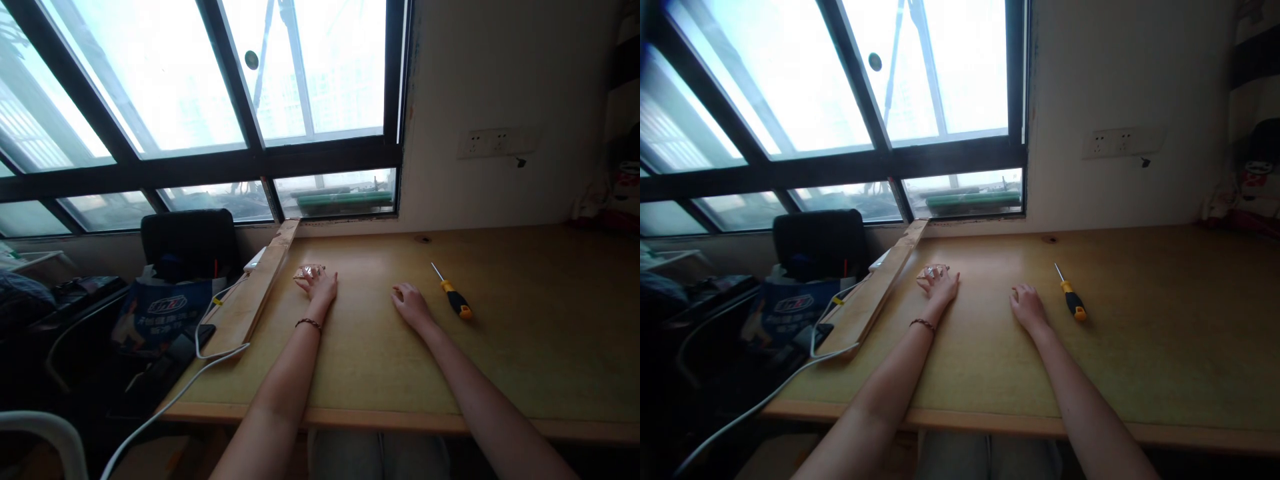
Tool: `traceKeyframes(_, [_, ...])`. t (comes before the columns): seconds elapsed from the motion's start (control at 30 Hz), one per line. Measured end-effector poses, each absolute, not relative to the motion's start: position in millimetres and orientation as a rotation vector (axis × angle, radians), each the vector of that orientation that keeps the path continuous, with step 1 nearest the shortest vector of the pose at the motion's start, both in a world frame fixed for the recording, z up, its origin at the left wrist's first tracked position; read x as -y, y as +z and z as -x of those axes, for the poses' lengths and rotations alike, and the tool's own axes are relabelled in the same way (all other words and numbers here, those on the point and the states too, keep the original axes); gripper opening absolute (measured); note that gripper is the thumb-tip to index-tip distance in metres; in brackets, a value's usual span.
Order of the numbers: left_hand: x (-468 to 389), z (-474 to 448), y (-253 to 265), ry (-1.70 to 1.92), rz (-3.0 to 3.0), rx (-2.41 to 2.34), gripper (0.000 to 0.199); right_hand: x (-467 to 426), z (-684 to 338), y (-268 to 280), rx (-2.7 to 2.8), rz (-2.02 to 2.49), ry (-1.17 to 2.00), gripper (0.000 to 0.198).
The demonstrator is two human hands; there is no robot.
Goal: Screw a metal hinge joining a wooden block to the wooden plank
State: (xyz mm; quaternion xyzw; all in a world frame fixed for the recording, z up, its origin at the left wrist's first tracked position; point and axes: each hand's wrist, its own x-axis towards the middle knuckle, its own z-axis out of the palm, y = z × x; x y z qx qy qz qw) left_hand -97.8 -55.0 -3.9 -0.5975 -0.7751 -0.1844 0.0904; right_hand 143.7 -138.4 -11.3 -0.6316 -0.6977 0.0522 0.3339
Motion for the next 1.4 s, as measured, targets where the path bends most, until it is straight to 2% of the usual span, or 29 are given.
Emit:
traceKeyframes(0.47, [54.5, 101.5, -6.3, -0.624, 1.940, 2.237, 0.050, 135.5, -145.3, -15.5, 1.814, 1.630, 0.123, 0.023])
traceKeyframes(0.7, [54.8, 100.7, -5.9, -0.638, 1.914, 2.242, 0.058, 135.5, -145.2, -15.0, 1.813, 1.627, 0.129, 0.022])
traceKeyframes(0.97, [57.5, 101.5, -4.2, -0.609, 1.980, 2.200, 0.048, 136.0, -144.8, -14.7, 1.801, 1.623, 0.128, 0.022])
traceKeyframes(1.4, [57.9, 100.2, -1.6, -0.562, 2.123, 2.098, 0.047, 136.8, -144.6, -13.2, 1.813, 1.643, 0.141, 0.022])
